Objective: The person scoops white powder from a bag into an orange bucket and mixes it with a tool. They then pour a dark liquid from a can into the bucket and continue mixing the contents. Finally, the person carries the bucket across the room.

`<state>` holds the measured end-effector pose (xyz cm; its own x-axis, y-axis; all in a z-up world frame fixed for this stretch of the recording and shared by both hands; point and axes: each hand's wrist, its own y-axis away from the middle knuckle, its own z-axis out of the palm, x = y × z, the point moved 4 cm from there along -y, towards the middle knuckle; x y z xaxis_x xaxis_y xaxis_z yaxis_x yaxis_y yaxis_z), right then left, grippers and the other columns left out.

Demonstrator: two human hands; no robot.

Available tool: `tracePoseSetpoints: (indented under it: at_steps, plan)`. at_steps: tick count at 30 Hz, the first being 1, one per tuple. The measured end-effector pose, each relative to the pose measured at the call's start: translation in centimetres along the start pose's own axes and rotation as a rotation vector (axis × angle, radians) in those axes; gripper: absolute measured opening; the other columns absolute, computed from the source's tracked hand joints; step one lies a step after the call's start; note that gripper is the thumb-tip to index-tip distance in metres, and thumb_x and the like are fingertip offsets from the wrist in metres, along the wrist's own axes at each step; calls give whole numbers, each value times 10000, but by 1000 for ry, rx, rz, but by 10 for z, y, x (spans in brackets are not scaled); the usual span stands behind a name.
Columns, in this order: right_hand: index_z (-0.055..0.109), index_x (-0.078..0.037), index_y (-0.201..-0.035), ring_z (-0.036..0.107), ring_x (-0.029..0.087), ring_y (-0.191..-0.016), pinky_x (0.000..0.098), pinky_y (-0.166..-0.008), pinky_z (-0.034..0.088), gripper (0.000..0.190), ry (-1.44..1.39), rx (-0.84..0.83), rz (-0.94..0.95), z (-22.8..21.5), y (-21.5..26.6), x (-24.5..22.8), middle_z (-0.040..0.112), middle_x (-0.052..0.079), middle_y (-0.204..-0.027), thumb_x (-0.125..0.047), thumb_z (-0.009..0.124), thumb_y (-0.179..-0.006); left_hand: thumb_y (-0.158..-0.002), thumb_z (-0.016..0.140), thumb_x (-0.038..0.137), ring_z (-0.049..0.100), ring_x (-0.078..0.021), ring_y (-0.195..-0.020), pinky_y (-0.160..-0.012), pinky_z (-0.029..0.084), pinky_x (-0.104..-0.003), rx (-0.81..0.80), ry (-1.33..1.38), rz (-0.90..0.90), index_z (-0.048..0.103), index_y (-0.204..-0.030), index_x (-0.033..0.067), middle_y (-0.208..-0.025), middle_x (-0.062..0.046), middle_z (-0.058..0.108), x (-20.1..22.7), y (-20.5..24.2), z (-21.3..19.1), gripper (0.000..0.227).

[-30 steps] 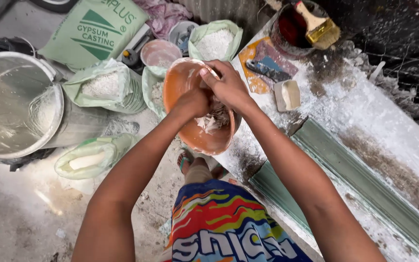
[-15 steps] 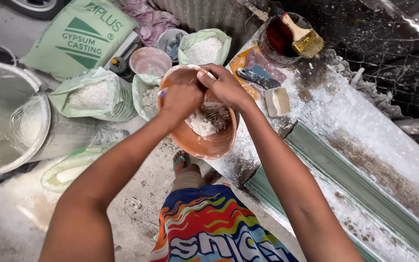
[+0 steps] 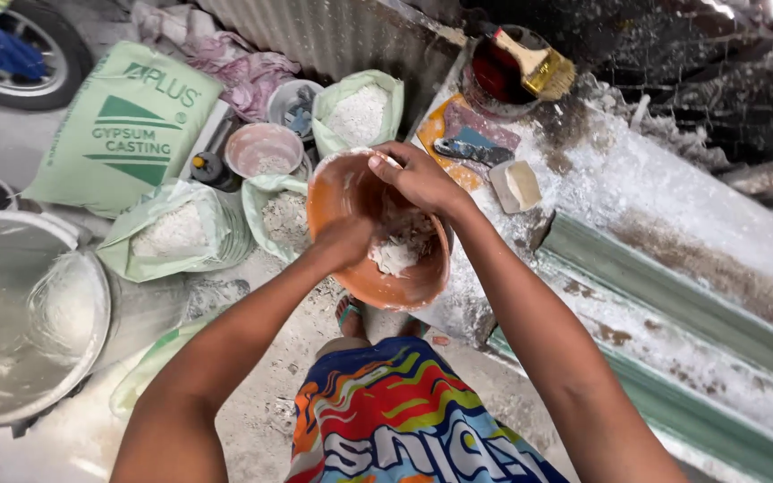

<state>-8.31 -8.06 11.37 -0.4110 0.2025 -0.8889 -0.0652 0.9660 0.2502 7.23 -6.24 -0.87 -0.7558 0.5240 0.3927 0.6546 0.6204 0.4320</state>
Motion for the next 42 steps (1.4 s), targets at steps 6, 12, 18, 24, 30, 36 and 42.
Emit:
tracePoseSetpoints:
  at_steps: [6, 12, 18, 24, 30, 36, 42]
  plan:
    - [674, -93, -1268, 651, 187, -1124, 339, -993, 499, 429, -38, 36, 53, -3, 6, -6, 725, 87, -1201, -411, 609, -987, -823, 578, -20, 726, -428, -941, -764, 584, -541, 116, -32, 84, 721, -958, -37, -1009, -280, 720, -26, -11, 12, 197]
    - [681, -87, -1255, 646, 192, -1108, 346, -981, 498, 427, -55, 155, 71, -1, 2, 5, 726, 88, -1182, -408, 630, -977, -972, 533, 70, 732, -405, -1060, -891, 596, -512, 77, -43, -64, 729, -1058, 4, -1120, -248, 730, -12, 10, -42, 224]
    - [682, -92, -1261, 648, 197, -1137, 341, -1010, 481, 436, -22, 205, 63, 0, 7, 1, 720, 101, -1210, -423, 633, -982, -853, 547, 15, 640, -412, -1134, -964, 511, -511, -108, 28, 114, 701, -1092, -16, -1213, -283, 649, -8, 27, -11, 286]
    - [676, -96, -1258, 642, 212, -1166, 349, -1027, 465, 432, -32, 227, 77, -5, 9, 3, 709, 109, -1224, -422, 621, -981, -799, 510, -88, 636, -418, -1099, -904, 571, -472, -163, -66, 31, 625, -1191, -21, -1191, -265, 585, -18, 16, -1, 414]
    - [664, -92, -1263, 636, 224, -1182, 363, -1039, 462, 438, -3, 223, 105, -5, 12, 0, 689, 109, -1238, -429, 609, -989, -1014, 452, 53, 709, -423, -1029, -816, 622, -484, -18, -56, -10, 602, -1225, -102, -1261, -273, 564, -2, 59, -64, 302]
    - [668, -102, -1255, 639, 211, -1155, 357, -1018, 469, 432, -27, 203, 123, 3, 9, -1, 693, 97, -1220, -432, 615, -981, -830, 598, 31, 649, -427, -1109, -912, 552, -504, -287, -58, 182, 705, -1062, -66, -1164, -269, 617, -36, 16, 28, 274]
    - [686, -101, -1212, 654, 212, -1117, 360, -993, 489, 387, -15, 217, 116, 2, 5, -3, 722, 109, -1162, -408, 603, -991, -967, 486, 73, 692, -436, -1046, -870, 593, -480, -82, -48, -7, 669, -1151, -69, -1262, -300, 585, -13, 58, -48, 295]
